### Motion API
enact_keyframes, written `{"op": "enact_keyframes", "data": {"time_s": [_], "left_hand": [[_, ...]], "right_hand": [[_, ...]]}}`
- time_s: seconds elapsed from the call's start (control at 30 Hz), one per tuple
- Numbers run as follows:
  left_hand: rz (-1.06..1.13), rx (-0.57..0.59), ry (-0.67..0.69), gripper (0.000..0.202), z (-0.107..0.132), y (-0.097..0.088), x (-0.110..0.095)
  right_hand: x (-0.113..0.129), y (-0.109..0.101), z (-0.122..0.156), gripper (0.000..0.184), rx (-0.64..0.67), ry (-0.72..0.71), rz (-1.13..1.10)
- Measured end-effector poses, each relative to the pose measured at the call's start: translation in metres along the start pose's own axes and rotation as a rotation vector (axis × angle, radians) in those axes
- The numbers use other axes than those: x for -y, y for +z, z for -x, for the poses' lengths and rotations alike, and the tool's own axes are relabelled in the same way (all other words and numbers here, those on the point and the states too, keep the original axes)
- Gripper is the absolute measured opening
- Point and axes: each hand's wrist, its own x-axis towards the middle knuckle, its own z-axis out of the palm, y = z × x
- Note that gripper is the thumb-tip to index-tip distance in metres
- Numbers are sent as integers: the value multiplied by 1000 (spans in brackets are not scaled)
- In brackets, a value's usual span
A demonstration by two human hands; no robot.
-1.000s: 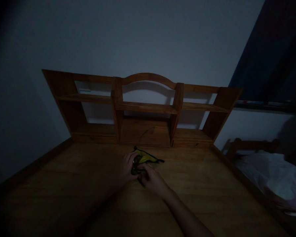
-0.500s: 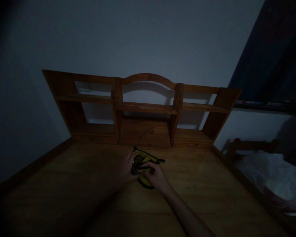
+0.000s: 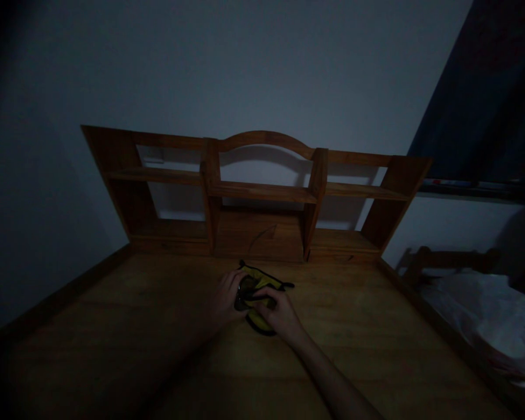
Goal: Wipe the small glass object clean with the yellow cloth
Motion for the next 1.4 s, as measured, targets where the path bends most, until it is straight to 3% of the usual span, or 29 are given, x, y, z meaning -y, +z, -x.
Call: {"op": "enact_keyframes", "data": {"time_s": [0.27,0.47,0.63,0.87,1.2,1.4], "left_hand": [[-20,2,-9,70,-1,-1,-2],[-3,6,6,72,0,-3,-3],[-9,40,12,76,1,-6,-3],[-48,58,6,76,1,-7,-6],[-35,41,23,74,1,-6,-6],[-34,47,9,75,2,-6,-7]], "right_hand": [[-3,2,1,19,-18,-138,117],[9,2,7,45,155,-347,431],[11,-2,9,56,239,-400,698],[11,2,9,54,243,-469,932],[10,5,9,51,232,-448,914],[13,7,10,32,229,-380,905]]}}
